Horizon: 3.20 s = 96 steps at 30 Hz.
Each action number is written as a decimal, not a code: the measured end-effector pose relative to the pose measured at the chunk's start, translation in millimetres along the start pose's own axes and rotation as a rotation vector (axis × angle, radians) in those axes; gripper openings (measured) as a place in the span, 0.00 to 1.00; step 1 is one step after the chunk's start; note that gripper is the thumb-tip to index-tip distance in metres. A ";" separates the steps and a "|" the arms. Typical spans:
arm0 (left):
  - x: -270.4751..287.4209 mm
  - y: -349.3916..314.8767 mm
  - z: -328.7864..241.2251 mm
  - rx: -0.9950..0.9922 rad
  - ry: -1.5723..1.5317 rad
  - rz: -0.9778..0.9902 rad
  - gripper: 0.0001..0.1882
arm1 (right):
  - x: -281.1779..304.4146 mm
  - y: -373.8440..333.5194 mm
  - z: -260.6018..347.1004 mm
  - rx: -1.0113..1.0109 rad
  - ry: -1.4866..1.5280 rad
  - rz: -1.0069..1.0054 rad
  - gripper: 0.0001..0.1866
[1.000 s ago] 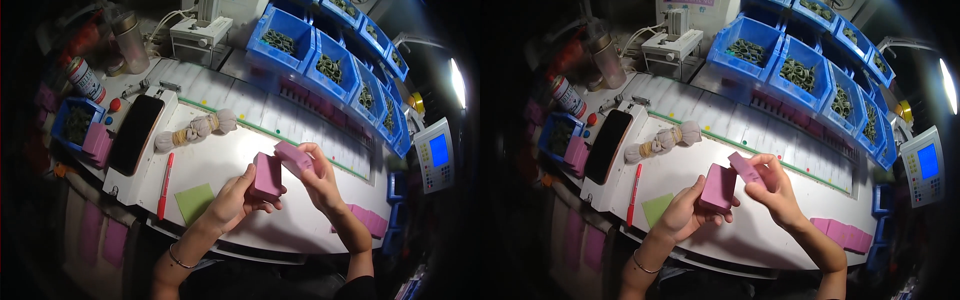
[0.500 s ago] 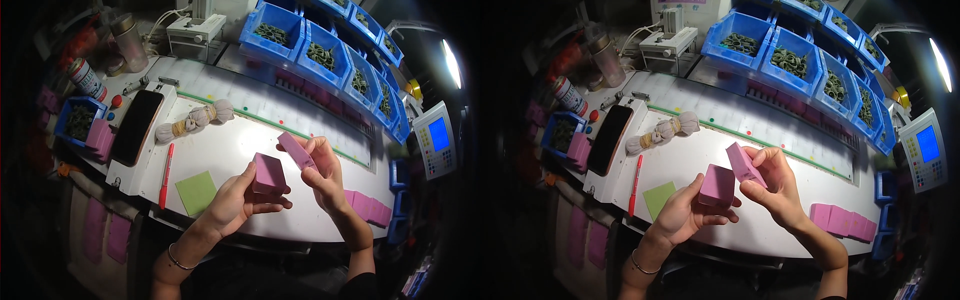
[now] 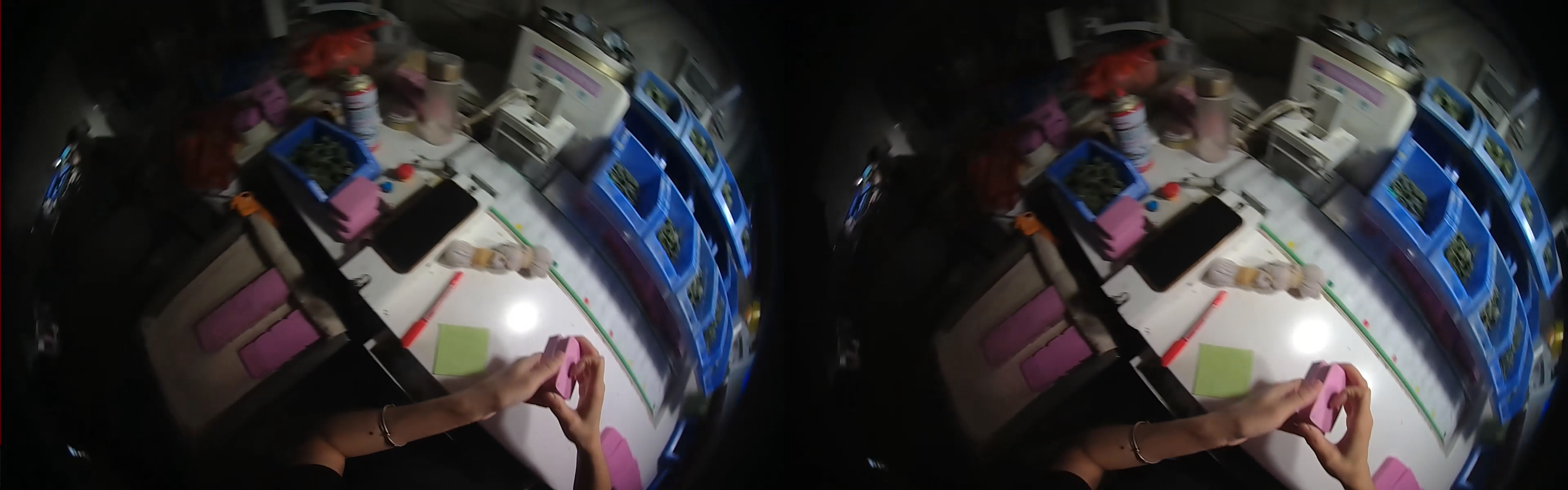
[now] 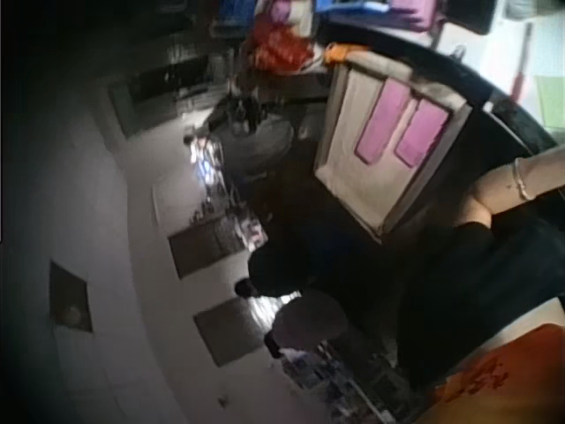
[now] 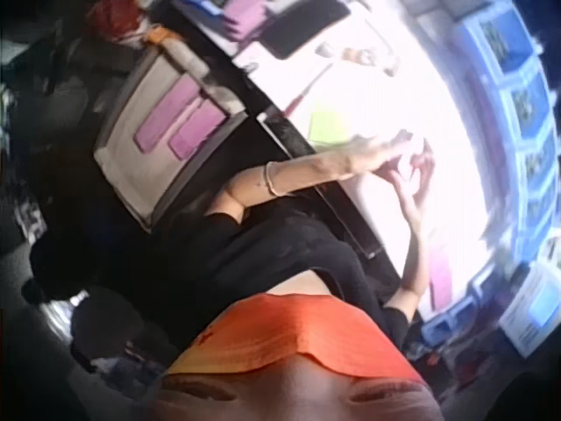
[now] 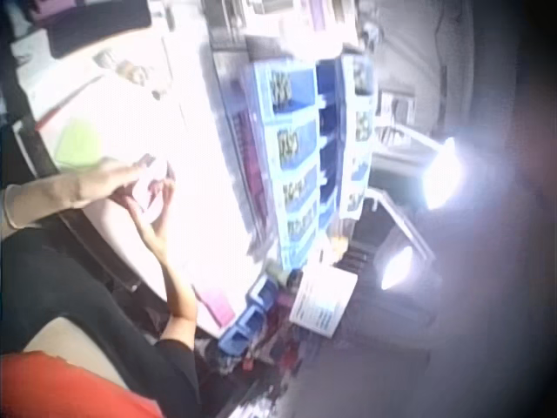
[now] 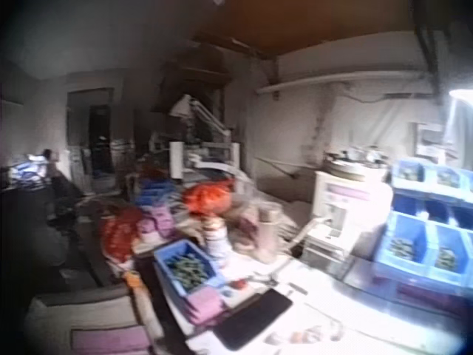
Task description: The person assembles small metal hardware components by hand, inserting pins into rings and placing them into a plastic bag. They then write on a sticky note, seal the bag, and organize pink foam blocks on the table.
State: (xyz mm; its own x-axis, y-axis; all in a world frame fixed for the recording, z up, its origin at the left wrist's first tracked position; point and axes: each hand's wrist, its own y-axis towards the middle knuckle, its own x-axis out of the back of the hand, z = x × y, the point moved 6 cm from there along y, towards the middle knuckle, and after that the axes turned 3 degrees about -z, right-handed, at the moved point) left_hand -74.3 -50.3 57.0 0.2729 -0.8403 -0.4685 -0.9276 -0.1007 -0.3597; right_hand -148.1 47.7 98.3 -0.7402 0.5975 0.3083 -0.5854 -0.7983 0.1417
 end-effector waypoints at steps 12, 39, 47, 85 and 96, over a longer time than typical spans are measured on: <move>82.1 -40.8 -17.0 -0.365 0.140 -0.199 0.21 | -57.6 22.7 42.8 0.129 -0.171 0.204 0.31; 273.6 -200.0 10.1 -0.638 -0.643 -1.209 0.25 | -159.1 81.1 63.6 0.148 -0.424 0.336 0.18; 275.7 -207.3 23.3 -0.630 -0.644 -1.224 0.26 | -295.2 183.1 72.4 0.715 -0.689 0.211 0.29; 245.3 -159.4 -135.3 -1.212 1.041 -1.437 0.08 | -145.4 11.3 38.0 0.442 -0.532 0.170 0.11; 162.0 -121.2 43.6 -0.694 1.182 -0.802 0.04 | -184.6 -68.5 -49.8 0.044 -0.482 0.710 0.29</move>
State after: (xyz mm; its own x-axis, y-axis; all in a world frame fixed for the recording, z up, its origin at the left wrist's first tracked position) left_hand 93.3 -151.0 -10.5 0.6911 -0.3415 0.6370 -0.6683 -0.6378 0.3830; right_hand 12.2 -4.2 -15.2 -0.6990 -0.1340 0.7024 -0.0158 -0.9792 -0.2024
